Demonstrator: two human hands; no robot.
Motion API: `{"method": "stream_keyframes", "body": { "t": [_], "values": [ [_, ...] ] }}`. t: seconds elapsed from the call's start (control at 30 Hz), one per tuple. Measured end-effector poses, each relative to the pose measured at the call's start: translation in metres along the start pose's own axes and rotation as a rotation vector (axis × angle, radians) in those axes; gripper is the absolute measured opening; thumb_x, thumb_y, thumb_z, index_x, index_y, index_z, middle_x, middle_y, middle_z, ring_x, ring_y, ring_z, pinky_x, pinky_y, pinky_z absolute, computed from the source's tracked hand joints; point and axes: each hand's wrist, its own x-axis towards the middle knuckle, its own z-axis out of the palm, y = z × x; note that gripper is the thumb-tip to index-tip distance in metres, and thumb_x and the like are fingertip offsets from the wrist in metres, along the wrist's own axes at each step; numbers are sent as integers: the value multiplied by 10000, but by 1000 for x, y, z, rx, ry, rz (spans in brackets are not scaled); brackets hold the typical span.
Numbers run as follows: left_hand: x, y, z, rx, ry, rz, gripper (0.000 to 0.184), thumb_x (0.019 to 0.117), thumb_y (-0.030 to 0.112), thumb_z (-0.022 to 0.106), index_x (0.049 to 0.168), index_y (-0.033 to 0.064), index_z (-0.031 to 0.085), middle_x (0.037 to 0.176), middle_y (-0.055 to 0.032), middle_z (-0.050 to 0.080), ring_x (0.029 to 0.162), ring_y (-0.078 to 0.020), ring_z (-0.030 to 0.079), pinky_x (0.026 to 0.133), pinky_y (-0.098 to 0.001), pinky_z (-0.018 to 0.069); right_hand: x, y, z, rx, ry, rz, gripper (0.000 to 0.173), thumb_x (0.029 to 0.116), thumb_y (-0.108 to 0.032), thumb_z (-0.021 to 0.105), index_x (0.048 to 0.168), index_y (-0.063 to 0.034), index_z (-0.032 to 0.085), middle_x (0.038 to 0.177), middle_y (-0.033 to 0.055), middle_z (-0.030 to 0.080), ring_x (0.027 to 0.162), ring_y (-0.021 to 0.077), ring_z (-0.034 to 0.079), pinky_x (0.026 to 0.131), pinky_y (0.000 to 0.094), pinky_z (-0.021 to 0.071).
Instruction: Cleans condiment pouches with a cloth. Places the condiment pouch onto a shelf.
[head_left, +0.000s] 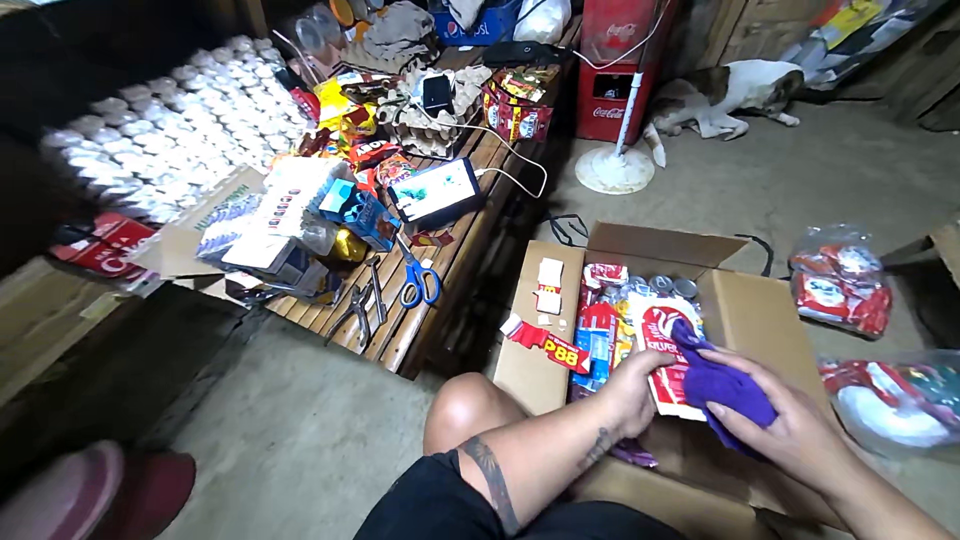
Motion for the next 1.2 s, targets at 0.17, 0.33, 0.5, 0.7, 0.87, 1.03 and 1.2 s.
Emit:
{"method": "stream_keyframes", "body": {
  "t": [0.17, 0.33, 0.5, 0.7, 0.87, 1.03, 1.2],
  "values": [
    [-9, -15, 2, 204, -185, -45, 498, 1122, 325, 201, 1524, 45, 285, 1242, -119, 598, 1077, -146, 632, 957, -349, 520, 5, 8, -5, -81, 106, -17, 636, 881, -533, 634, 1314, -67, 632, 1333, 172, 648, 1317, 233, 564, 1118, 396, 428],
    [-5, -17, -1, 300, -176, 5, 617, 1112, 405, 118, 1616, 50, 103, 1586, -210, 319, 1381, -218, 460, 1132, -411, 396, 3, 1, -3, -87, 78, 23, 750, 828, -610, 680, 1344, -68, 628, 1380, 194, 615, 1331, 269, 548, 1107, 441, 430],
    [-1, -3, -1, 356, -46, 92, 574, 1111, 295, 103, 1612, 14, 123, 1655, -198, 186, 1489, -214, 296, 1202, -393, 270, -7, -1, 16, -145, -101, -170, 562, 876, -540, 671, 1331, -211, 642, 1473, 91, 572, 1430, 248, 467, 1163, 415, 405],
    [1, -36, -12, 365, -251, -36, 610, 1106, 398, 119, 1587, 33, 210, 1557, -185, 377, 1385, -220, 458, 1132, -434, 401, 5, 9, -1, -127, 64, 17, 682, 875, -539, 621, 1342, -42, 626, 1430, 239, 566, 1397, 367, 481, 1144, 527, 379],
    [-8, -15, 0, 316, -174, 0, 635, 1108, 410, 89, 1591, 4, 167, 1566, -211, 352, 1390, -217, 447, 1141, -414, 385, -1, 9, 9, -97, 54, 5, 680, 915, -562, 593, 1382, -69, 589, 1479, 199, 539, 1462, 356, 401, 1196, 530, 316],
    [-8, 6, 3, 284, -19, 110, 525, 1124, 262, 120, 1570, 18, 251, 1569, -153, 353, 1393, -154, 409, 1155, -337, 338, -13, -9, 33, -159, -51, -211, 543, 949, -600, 540, 1372, -264, 596, 1547, 8, 503, 1512, 223, 333, 1235, 447, 265],
    [-16, -14, 3, 424, -215, 21, 590, 1106, 322, 117, 1604, 5, 135, 1639, -198, 225, 1472, -196, 337, 1197, -380, 310, 8, 1, 11, -141, 113, -33, 617, 956, -541, 541, 1391, -107, 593, 1531, 181, 492, 1477, 373, 375, 1192, 557, 312]
  ]
}}
